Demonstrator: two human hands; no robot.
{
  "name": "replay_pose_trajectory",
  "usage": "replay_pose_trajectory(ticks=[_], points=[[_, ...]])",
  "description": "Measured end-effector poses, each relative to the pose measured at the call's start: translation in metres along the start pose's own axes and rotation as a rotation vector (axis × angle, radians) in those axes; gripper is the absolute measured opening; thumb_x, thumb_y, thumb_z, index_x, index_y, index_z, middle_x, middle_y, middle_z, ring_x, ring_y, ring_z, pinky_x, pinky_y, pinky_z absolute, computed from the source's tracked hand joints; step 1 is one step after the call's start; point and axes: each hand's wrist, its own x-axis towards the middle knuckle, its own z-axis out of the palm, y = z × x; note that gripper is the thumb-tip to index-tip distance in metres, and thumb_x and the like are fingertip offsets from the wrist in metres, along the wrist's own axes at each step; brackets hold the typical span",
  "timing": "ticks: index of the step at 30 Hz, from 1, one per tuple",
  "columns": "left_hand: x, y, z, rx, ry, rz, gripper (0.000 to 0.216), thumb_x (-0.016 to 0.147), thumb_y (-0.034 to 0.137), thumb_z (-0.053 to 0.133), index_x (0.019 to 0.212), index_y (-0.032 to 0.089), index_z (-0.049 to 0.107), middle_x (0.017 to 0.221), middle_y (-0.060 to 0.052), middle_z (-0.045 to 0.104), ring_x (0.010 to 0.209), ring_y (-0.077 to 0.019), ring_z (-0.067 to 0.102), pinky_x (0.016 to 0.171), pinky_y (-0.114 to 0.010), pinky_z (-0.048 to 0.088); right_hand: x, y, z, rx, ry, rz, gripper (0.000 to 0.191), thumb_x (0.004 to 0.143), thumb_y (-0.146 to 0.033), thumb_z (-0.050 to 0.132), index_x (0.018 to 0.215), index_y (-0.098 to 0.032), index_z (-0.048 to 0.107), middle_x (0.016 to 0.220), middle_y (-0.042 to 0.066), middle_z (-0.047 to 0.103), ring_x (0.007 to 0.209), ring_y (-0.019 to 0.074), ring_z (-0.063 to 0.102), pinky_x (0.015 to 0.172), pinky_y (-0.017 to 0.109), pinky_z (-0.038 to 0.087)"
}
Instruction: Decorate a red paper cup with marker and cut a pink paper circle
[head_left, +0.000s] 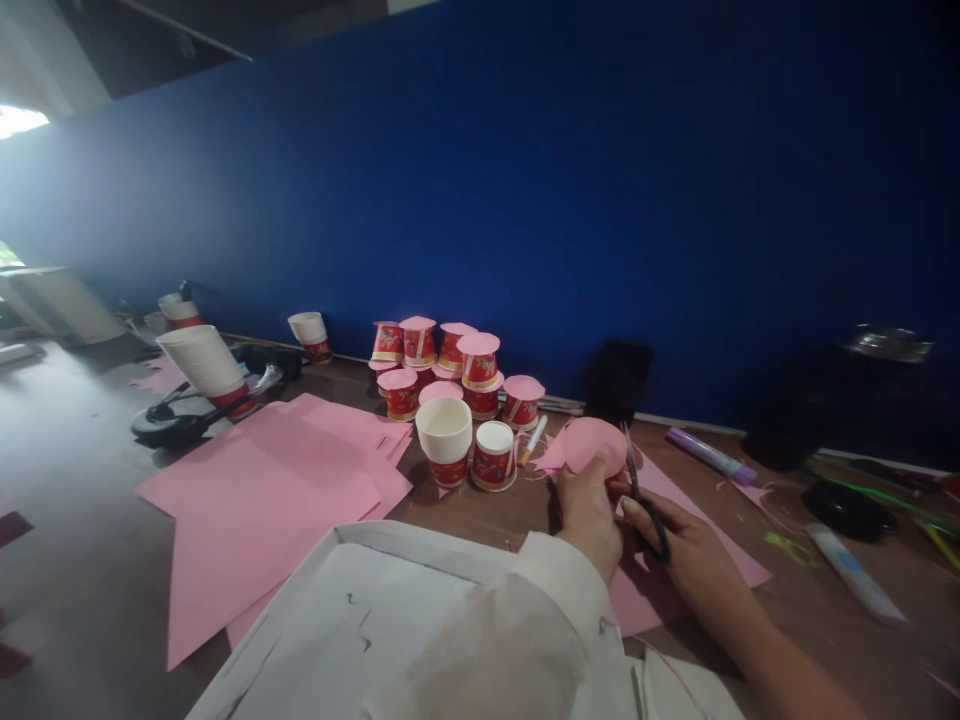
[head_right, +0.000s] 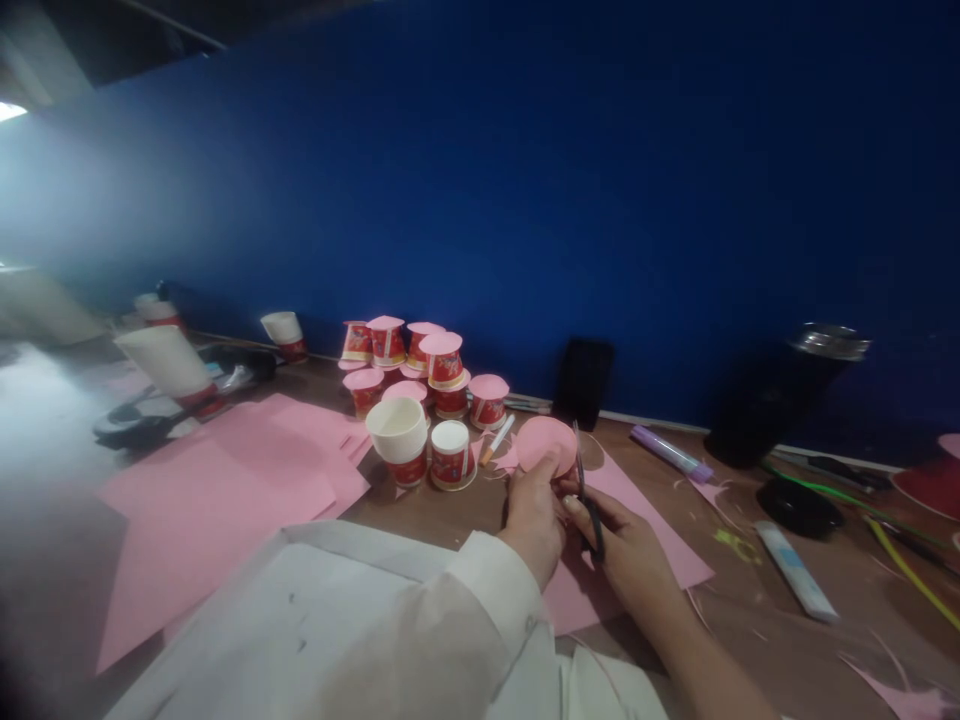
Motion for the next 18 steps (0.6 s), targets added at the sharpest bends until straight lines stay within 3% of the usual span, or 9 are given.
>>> replay_pose_trajectory(ticks=[13,18], points=[[0.0001,-0.0003,0.0006,0.002,0.019,0.011,0.035,0.054,0.030,0.084,0.072,0.016,0.058,0.058,-0.001,0.061,0.048,-0.0115,0.054,0.043,-0.020,0.040,-0.0004,-0.0017,0.0000,-0.048,0.027,-0.005,0.051,0.077,-0.059,0.065,0.112,-0.025,0.080,0.103,0.006,0.080,0.084,0.0284,0.074,0.063,0.032,0.057],[-0.0015,-0.0005,0.0029,0.003,0.008,-0.034,0.039,0.052,0.031,0.088,0.072,0.015,0.059,0.061,-0.002,0.061,0.049,-0.0115,0.055,0.043,-0.020,0.040,0.0016,0.0005,-0.0013,-0.058,0.016,-0.039,0.051,0.075,-0.057,0.067,0.113,-0.024,0.079,0.112,0.007,0.079,0.096,0.0298,0.073,0.076,0.032,0.058]])
